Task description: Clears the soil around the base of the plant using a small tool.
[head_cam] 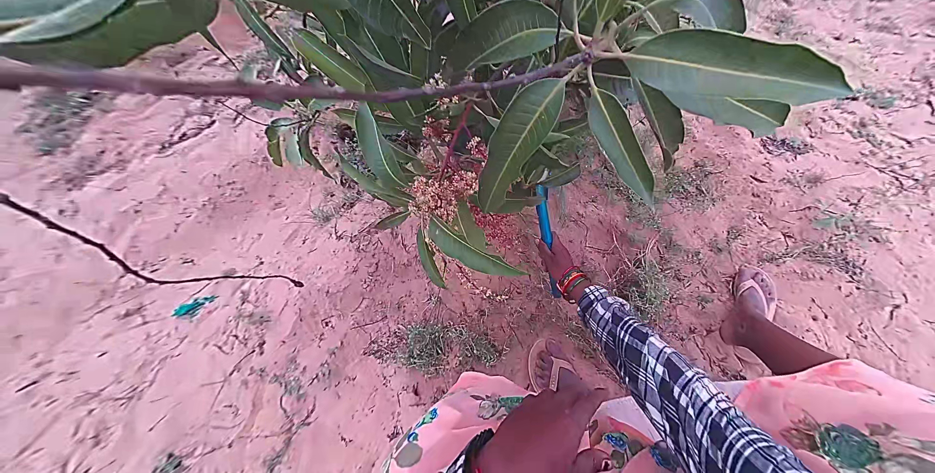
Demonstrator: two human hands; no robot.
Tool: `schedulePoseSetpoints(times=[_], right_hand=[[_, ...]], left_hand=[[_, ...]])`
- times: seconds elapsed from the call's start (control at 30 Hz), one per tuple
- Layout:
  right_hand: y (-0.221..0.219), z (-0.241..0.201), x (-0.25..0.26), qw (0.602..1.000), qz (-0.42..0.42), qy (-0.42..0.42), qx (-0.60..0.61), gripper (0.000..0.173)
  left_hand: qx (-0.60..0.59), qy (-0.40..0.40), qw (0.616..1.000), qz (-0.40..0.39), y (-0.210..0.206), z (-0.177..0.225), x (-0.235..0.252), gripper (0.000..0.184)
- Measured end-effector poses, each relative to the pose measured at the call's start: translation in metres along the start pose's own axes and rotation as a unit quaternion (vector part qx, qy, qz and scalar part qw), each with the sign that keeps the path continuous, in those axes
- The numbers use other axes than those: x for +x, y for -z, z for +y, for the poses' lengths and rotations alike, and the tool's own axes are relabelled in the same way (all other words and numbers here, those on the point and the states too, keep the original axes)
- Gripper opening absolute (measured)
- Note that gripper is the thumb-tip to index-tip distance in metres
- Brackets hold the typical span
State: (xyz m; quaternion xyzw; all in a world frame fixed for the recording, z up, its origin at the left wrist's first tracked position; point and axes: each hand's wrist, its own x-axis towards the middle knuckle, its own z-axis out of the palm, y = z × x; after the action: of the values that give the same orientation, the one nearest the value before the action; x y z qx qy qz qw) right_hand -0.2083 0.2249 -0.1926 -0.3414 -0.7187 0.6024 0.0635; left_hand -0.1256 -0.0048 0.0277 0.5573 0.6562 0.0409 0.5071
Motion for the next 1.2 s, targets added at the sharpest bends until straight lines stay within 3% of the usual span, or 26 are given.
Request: schedulePoseSetpoints(times=[0.13, 0.3, 0.4, 0.47, 0.6, 0.7, 0.8, 0.87, 0.93, 1.0, 1.1, 1.2], right_hand=[[0.003, 0.057, -0.035, 0.976, -0.082, -0.155, -0.131, 0.051], [-0.002, 0.1, -0.137, 0.973, 0.011, -0.185, -0.136, 0.044], [0.011, 0.099, -0.156, 0.973, 0.065, -0.193, -0.107, 0.047], [0.027, 0.077, -0.142, 0.974, 0.114, -0.168, -0.097, 0.049], [0.074, 0.022, -0.097, 0.968, 0.246, -0.032, -0.044, 0.042], [0.102, 0.006, -0.06, 0.957, 0.286, 0.051, 0.014, 0.036], [0.12, 0.036, -0.045, 0.967, 0.254, 0.025, -0.011, 0.037], [0.132, 0.065, -0.065, 0.974, 0.148, -0.102, -0.139, 0.047], [0.141, 0.093, -0.098, 0.939, -0.002, -0.227, -0.259, 0.051], [0.139, 0.106, -0.135, 0.892, -0.081, -0.277, -0.349, 0.046], [0.117, 0.095, -0.167, 0.879, -0.106, -0.279, -0.371, 0.047], [0.108, 0.083, -0.172, 0.915, -0.074, -0.252, -0.308, 0.049]], left_hand=[[0.001, 0.002, 1.0, -0.001, -0.002, -0.001, 0.001, 0.062], [-0.006, -0.019, 0.999, 0.027, -0.005, -0.005, -0.006, 0.063], [0.0, -0.042, 0.998, 0.045, -0.008, -0.002, -0.009, 0.062], [-0.006, -0.05, 0.998, 0.046, -0.009, 0.0, -0.012, 0.06], [-0.003, -0.042, 0.998, 0.056, -0.011, -0.005, -0.011, 0.06], [0.009, -0.027, 0.998, 0.054, -0.008, -0.003, -0.005, 0.061], [0.018, -0.028, 0.999, 0.021, -0.008, 0.002, 0.0, 0.062], [0.018, -0.019, 1.0, 0.005, -0.005, 0.005, -0.001, 0.063], [0.013, -0.008, 1.0, 0.004, -0.005, 0.005, -0.005, 0.065], [0.01, -0.005, 1.0, 0.012, -0.007, 0.001, -0.008, 0.066], [0.012, -0.019, 0.999, 0.032, -0.007, -0.004, -0.01, 0.064], [0.01, -0.027, 0.999, 0.019, -0.008, -0.001, -0.013, 0.063]])
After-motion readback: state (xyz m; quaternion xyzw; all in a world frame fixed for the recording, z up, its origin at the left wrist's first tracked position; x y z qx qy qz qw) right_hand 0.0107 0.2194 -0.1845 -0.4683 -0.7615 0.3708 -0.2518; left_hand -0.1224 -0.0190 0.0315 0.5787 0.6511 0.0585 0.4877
